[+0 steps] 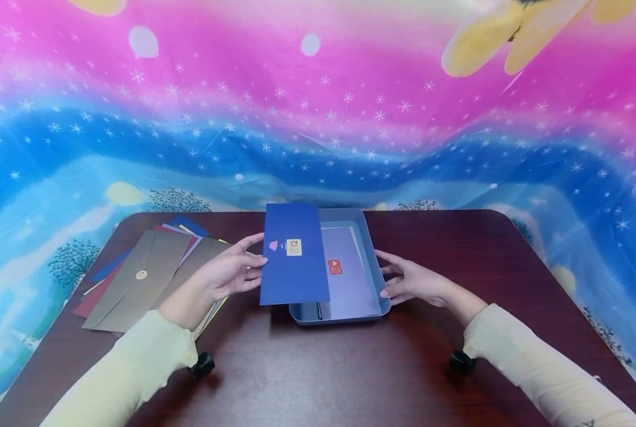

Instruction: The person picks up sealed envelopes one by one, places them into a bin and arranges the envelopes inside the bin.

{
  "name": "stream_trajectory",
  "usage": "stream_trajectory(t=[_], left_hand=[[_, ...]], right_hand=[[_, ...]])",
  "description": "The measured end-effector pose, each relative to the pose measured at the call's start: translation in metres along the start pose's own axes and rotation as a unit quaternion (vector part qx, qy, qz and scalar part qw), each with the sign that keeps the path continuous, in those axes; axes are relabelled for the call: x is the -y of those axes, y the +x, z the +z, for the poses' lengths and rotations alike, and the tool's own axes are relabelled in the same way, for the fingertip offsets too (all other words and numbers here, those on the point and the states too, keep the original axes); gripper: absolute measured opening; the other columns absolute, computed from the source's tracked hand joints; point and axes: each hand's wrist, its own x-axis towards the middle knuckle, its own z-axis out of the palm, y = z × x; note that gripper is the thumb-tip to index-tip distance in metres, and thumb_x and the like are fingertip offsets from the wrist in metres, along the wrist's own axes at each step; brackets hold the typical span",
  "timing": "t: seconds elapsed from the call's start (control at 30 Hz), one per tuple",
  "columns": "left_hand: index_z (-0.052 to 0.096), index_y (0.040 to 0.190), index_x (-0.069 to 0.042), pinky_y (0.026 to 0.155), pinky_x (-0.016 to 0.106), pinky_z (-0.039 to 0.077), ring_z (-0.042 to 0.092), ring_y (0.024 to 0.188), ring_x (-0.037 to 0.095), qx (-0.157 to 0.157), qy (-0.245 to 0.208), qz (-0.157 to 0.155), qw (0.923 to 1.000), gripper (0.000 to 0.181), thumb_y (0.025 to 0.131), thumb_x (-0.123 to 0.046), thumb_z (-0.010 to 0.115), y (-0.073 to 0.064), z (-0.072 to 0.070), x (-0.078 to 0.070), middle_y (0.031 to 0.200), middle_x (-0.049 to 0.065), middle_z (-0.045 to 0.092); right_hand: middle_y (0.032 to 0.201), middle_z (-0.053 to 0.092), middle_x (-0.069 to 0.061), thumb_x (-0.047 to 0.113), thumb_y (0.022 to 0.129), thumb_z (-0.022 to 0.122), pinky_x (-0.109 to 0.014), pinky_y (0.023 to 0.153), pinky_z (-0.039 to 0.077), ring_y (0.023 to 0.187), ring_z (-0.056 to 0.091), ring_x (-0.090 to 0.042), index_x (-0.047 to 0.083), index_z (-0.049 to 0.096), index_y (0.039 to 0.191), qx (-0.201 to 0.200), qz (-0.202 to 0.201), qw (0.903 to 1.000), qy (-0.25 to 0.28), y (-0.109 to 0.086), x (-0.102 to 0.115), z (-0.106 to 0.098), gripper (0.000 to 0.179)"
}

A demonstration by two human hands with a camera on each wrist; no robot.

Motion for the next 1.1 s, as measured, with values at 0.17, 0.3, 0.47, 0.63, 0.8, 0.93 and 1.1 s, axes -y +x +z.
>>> stream_trajectory(t=[0.17,0.3,0.47,0.63,0.8,0.93,1.1], left_hand=[[0.008,0.165,-0.017,0.081,0.029,0.056,0.069,0.092,0.015,0.0,-0.003,-0.014,0.9999,0.071,0.106,0.002,0.043,0.005,0.017,0.009,0.104,0.005,0.066],[0.012,0.165,-0.017,0.08,0.029,0.055,0.068,0.092,0.016,-0.004,-0.001,-0.025,0.9997,0.071,0.105,0.002,0.045,0.008,0.029,0.016,0.104,0.005,0.064],[0.014,0.164,-0.017,0.08,0.03,0.054,0.067,0.093,0.017,-0.005,0.004,-0.028,0.9996,0.071,0.104,0.002,0.047,0.01,0.038,0.021,0.103,0.006,0.061],[0.013,0.164,-0.016,0.078,0.028,0.054,0.067,0.089,0.016,-0.017,0.003,-0.021,0.9996,0.072,0.104,0.003,0.047,0.017,0.037,0.025,0.105,0.008,0.06],[0.012,0.164,-0.016,0.084,0.031,0.055,0.067,0.098,0.019,-0.032,0.017,-0.017,0.9992,0.071,0.105,0.002,0.047,0.025,0.036,0.023,0.125,0.018,0.058],[0.013,0.164,-0.016,0.094,0.038,0.053,0.065,0.105,0.025,-0.044,0.027,-0.02,0.9985,0.071,0.105,0.002,0.046,0.031,0.039,0.02,0.134,0.023,0.053],[0.012,0.165,-0.017,0.111,0.053,0.04,0.053,0.127,0.041,-0.049,0.021,-0.024,0.9983,0.072,0.104,0.005,0.045,0.035,0.046,0.017,0.145,0.029,0.042]], right_hand=[[0.153,0.028,-0.039,-0.009,0.094,0.066,-0.051,0.088,0.057,0.119,0.062,-0.042,0.01,0.004,0.165,-0.002,0.0,1.0,0.0,0.0,0.0,0.0,0.097],[0.153,0.028,-0.039,-0.009,0.094,0.067,-0.05,0.088,0.057,0.119,0.062,-0.041,0.01,0.004,0.165,-0.003,0.002,1.0,-0.001,0.001,-0.001,0.0,0.097],[0.153,0.028,-0.039,-0.008,0.094,0.068,-0.05,0.087,0.058,0.119,0.062,-0.041,0.01,0.004,0.166,-0.006,0.002,1.0,-0.007,0.0,-0.001,0.0,0.098],[0.153,0.029,-0.038,-0.007,0.093,0.068,-0.05,0.087,0.058,0.118,0.063,-0.04,0.011,0.005,0.166,-0.009,0.002,0.9999,-0.013,0.0,0.0,0.001,0.097],[0.152,0.03,-0.038,-0.006,0.093,0.069,-0.049,0.087,0.058,0.117,0.063,-0.039,0.01,0.005,0.165,-0.01,0.001,0.9999,-0.013,0.0,-0.001,0.001,0.097],[0.152,0.03,-0.038,-0.006,0.093,0.069,-0.049,0.087,0.058,0.117,0.064,-0.039,0.01,0.005,0.165,-0.009,-0.001,0.9999,-0.011,0.001,-0.003,0.0,0.098],[0.152,0.03,-0.038,-0.006,0.093,0.069,-0.049,0.086,0.058,0.116,0.064,-0.038,0.009,0.005,0.165,-0.012,-0.001,0.9999,-0.012,0.001,-0.003,0.001,0.098]])
